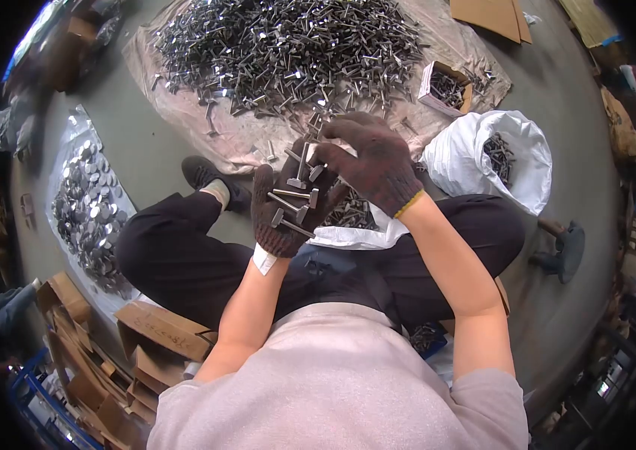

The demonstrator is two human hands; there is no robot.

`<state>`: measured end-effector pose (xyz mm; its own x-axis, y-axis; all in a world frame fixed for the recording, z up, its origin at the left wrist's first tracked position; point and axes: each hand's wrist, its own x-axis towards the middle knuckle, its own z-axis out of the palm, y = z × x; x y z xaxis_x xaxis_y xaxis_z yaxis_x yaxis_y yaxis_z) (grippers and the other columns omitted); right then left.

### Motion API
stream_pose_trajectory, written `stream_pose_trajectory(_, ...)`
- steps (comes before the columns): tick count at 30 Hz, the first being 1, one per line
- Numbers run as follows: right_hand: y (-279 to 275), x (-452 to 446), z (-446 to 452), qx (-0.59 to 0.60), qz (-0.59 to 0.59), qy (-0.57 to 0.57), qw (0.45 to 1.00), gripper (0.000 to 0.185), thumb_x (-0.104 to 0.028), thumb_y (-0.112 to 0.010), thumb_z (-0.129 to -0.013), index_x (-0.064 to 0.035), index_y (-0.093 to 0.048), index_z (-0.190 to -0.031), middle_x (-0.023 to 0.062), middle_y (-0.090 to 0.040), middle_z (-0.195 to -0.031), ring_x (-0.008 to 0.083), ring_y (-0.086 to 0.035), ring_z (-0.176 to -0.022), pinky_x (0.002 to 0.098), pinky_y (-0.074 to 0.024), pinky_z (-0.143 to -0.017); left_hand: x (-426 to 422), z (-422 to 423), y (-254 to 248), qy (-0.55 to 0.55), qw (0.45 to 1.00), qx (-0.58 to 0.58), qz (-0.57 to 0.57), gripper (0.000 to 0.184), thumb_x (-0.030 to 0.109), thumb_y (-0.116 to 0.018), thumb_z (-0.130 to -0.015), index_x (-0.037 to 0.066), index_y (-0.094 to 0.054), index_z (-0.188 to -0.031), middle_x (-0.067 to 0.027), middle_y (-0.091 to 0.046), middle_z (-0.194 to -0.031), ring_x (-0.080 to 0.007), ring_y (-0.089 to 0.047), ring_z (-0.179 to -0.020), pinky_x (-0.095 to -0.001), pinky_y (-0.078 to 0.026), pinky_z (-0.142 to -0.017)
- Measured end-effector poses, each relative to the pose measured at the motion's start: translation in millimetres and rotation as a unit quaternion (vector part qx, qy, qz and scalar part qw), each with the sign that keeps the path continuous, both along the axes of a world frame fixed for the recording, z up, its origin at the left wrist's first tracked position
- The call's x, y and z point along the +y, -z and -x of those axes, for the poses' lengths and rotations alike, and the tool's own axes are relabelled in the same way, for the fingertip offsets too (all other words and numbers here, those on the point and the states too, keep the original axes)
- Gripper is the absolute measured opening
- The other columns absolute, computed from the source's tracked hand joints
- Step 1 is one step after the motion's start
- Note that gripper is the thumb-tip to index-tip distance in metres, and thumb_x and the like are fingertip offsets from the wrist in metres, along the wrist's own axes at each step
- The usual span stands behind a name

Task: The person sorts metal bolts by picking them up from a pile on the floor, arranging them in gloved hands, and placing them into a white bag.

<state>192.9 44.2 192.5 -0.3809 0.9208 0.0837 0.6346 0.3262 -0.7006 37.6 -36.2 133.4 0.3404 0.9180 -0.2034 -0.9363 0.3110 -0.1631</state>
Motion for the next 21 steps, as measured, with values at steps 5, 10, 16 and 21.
stream_pose_trajectory(5, 1, 4, 22, -0.046, 0.064, -0.035, 0.996, 0.025, -0.022, -0.072, -0.078, -0.0029, -0.07, -0.093, 0.0135, -0.065, -0.108, 0.0271, -0.064, -0.099, 0.036, -0.0494, -0.086, -4, 0, -4, 0.034, 0.998, -0.044, 0.021, 0.069, 0.056, -0.045, -0.093, 0.016, -0.031, -0.148, -0.011, -0.041, -0.147, -0.0324, -0.035, -0.138, -0.0556, -0.024, -0.114)
stream_pose_trajectory(10, 8, 19, 19, 0.024, 0.198, -0.077, 0.977, 0.022, -0.02, -0.071, -0.077, -0.0013, -0.07, -0.089, 0.012, -0.066, -0.109, 0.0222, -0.064, -0.098, 0.0339, -0.0496, -0.086, -9, -1, -1, 0.055, 0.998, -0.003, 0.003, 0.074, 0.06, -0.037, -0.094, 0.01, -0.029, -0.149, -0.0154, -0.034, -0.151, -0.0348, -0.029, -0.141, -0.0563, -0.021, -0.115)
stream_pose_trajectory(16, -4, 33, 28, -0.067, 0.233, -0.214, 0.946, 0.022, -0.021, -0.071, -0.075, -0.0039, -0.071, -0.088, 0.012, -0.066, -0.109, 0.024, -0.063, -0.1, 0.0342, -0.0496, -0.088, -16, -4, 3, 0.101, 0.995, 0.004, -0.01, 0.065, 0.058, -0.044, -0.094, 0.009, -0.046, -0.138, -0.0151, -0.048, -0.14, -0.0375, -0.041, -0.133, -0.0584, -0.034, -0.108)
stream_pose_trajectory(21, 6, 13, 39, -0.126, 0.049, -0.235, 0.962, 0.029, -0.018, -0.068, -0.078, -0.0091, -0.069, -0.105, 0.0115, -0.065, -0.111, 0.0236, -0.062, -0.105, 0.0348, -0.0494, -0.09, -21, -7, 12, 0.098, 0.983, -0.15, 0.039, 0.063, 0.057, -0.04, -0.095, 0.012, -0.044, -0.14, -0.0131, -0.043, -0.145, -0.0367, -0.04, -0.133, -0.0605, -0.03, -0.11)
